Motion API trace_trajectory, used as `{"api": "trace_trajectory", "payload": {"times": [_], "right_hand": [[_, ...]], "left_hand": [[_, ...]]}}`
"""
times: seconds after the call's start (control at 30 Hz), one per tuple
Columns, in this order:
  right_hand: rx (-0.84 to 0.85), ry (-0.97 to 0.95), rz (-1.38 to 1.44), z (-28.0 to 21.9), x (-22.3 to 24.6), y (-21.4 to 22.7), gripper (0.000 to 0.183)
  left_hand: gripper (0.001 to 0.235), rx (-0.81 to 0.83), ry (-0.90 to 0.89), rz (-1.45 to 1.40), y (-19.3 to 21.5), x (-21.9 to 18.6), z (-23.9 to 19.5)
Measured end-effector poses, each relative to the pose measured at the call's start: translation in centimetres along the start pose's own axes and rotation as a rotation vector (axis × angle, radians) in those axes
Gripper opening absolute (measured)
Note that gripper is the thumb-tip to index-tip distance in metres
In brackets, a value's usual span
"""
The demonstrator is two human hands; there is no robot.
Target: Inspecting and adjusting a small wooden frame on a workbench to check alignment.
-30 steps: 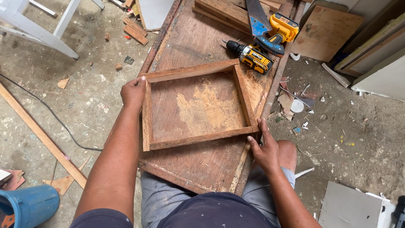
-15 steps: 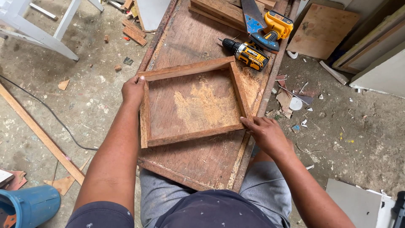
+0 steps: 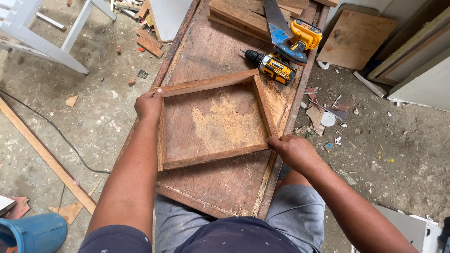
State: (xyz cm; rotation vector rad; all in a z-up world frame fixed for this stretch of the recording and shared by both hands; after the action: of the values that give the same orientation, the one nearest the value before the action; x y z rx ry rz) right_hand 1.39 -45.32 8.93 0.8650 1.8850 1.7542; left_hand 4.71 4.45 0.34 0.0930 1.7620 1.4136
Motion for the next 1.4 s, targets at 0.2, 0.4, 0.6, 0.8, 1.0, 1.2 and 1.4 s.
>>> {"api": "trace_trajectory", "payload": {"times": [0.2,0.4,0.6,0.8,1.0,1.2,1.4], "right_hand": [[0.032,-0.019,0.013,0.3,-0.2,-0.3,0.038],[0.054,-0.024,-0.006,0.2,0.2,0.8,0.035],[0.032,-0.026,0.039,0.3,-0.1,0.7,0.030],[-0.017,-0.005,0.061,0.3,-0.4,1.4,0.026],[-0.107,0.070,0.014,0.2,-0.8,0.1,0.024],[-0.076,0.071,0.060,0.2,-1.1,0.3,0.026],[-0.081,0.075,0.113,0.5,-1.6,-1.4,0.026]], "left_hand": [[0.041,-0.094,0.018,-0.036,-1.7,2.2,2.0],[0.048,-0.541,-0.562,-0.086,6.2,-13.6,-7.5],[0.047,-0.017,-0.908,-0.122,-3.2,-24.2,-11.3],[0.082,0.458,-1.020,0.241,-12.3,-28.3,-14.1],[0.065,0.362,-1.061,0.173,-15.1,-27.8,-13.2],[0.058,0.261,-1.021,0.236,-18.1,-27.1,-12.0],[0.053,0.225,-1.008,0.235,-17.7,-27.3,-12.2]]}}
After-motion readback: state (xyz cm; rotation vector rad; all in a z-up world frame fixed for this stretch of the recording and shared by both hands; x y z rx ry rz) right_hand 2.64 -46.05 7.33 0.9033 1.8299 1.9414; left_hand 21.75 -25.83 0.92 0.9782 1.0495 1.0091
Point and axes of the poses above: each hand's wrist, its own z-axis towards the middle knuckle, its own y-axis out of the back of the hand, x = y × z, the point moved 7 cm from there along z, towards the middle knuckle, and after that the axes turned 4 degrees about -x, right-handed, at the moved point
